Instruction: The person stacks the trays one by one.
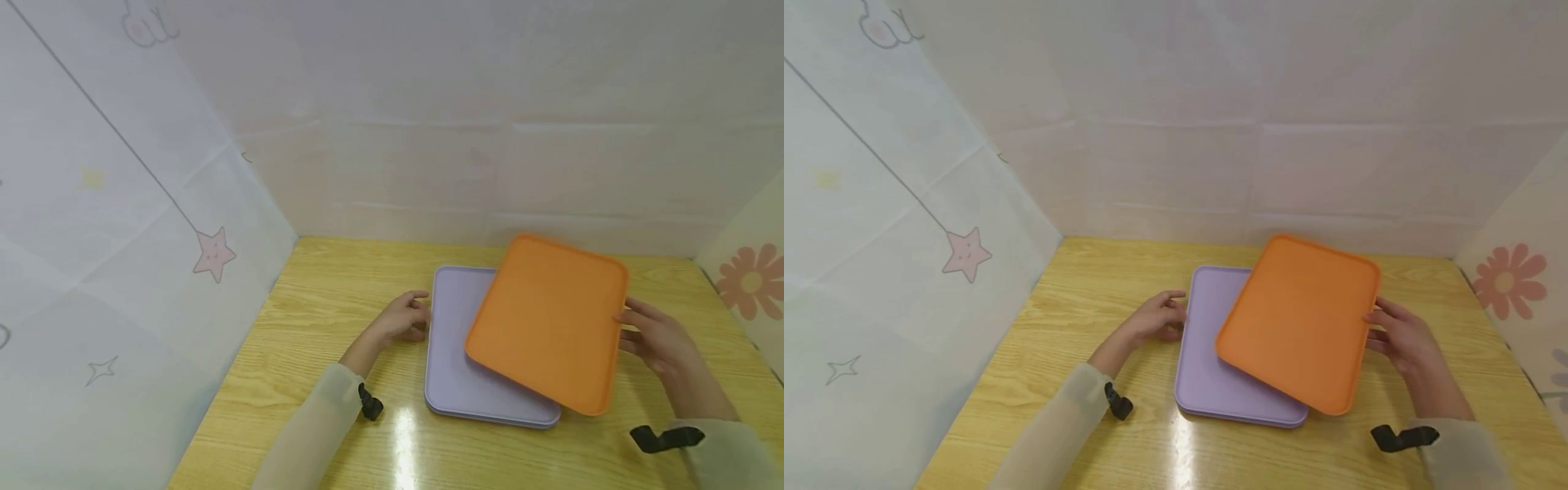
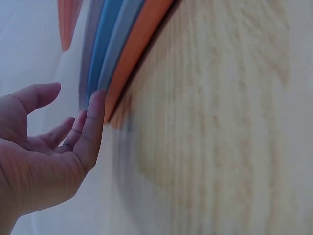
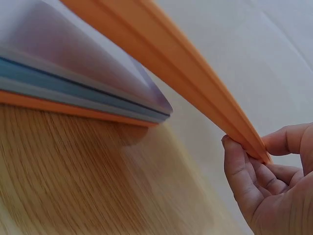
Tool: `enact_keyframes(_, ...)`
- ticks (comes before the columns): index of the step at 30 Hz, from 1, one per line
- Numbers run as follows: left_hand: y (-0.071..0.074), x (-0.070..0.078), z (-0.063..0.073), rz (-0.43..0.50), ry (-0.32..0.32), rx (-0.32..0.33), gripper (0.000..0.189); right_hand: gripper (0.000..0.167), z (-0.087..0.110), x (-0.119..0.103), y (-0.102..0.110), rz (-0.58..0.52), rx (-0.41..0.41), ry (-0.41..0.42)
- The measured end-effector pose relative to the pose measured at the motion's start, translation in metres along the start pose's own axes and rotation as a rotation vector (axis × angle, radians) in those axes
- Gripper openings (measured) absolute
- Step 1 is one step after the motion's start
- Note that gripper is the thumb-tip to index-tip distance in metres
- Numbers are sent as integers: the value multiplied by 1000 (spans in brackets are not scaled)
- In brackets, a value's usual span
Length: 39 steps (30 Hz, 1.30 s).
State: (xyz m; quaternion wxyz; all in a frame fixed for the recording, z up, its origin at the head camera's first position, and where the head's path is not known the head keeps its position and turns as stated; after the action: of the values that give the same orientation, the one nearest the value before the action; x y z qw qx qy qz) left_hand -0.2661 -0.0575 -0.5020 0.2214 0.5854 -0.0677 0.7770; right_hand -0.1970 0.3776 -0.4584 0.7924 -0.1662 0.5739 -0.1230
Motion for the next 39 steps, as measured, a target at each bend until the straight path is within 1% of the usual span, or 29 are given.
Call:
enact_keyframes(2, 3, 6, 2, -38, -42, 35, 59, 83, -1, 1, -5, 16, -3, 0)
enact_keyframes(4, 5, 13, 3, -55, -82, 65, 53, 83, -2, 3, -11, 39, -6, -3)
enact_keyframes(6, 5, 20, 4, -58, -114, 79, 48, 83, -3, 4, -16, 65, -6, -5)
enact_keyframes(9, 4, 28, 5, -45, -141, 84, 45, 82, -5, 7, -25, 107, -11, -8)
enact_keyframes(13, -1, 36, 8, -24, -161, 71, 47, 82, -6, 9, -36, 127, -31, -12)
enact_keyframes(16, -4, 39, 9, -4, -162, 62, 50, 82, -6, 11, -44, 132, -48, -14)
enact_keyframes(18, -6, 39, 10, 19, -152, 48, 52, 82, -7, 13, -48, 139, -56, -21)
enact_keyframes(23, -11, 38, 10, 63, -108, -17, 55, 83, -12, 17, -58, 172, -67, -40)
enact_keyframes(30, -12, 34, 12, 73, -55, -76, 54, 81, -20, 22, -66, 283, -84, -39)
enact_keyframes(33, -12, 34, 14, 80, -50, -96, 54, 81, -23, 23, -69, 316, -89, -39)
enact_keyframes(35, -12, 34, 15, 80, -58, -102, 54, 81, -24, 23, -71, 335, -95, -37)
enact_keyframes(39, -10, 35, 16, 72, -77, -116, 61, 81, -26, 21, -74, 372, -114, -20)
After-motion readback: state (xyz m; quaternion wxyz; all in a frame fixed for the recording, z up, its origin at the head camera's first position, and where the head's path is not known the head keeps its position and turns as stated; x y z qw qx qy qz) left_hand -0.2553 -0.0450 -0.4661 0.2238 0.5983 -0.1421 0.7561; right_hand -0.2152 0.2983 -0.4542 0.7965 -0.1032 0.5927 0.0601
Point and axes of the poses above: each hand's wrist, its own z-axis away from the middle knuckle, its own y-axis out of the back of the hand, x = y × z, the point moved 6 cm from there along -z, towards the middle knuckle, and after that the axes turned 6 degrees about -z, right-handed, at the moved point
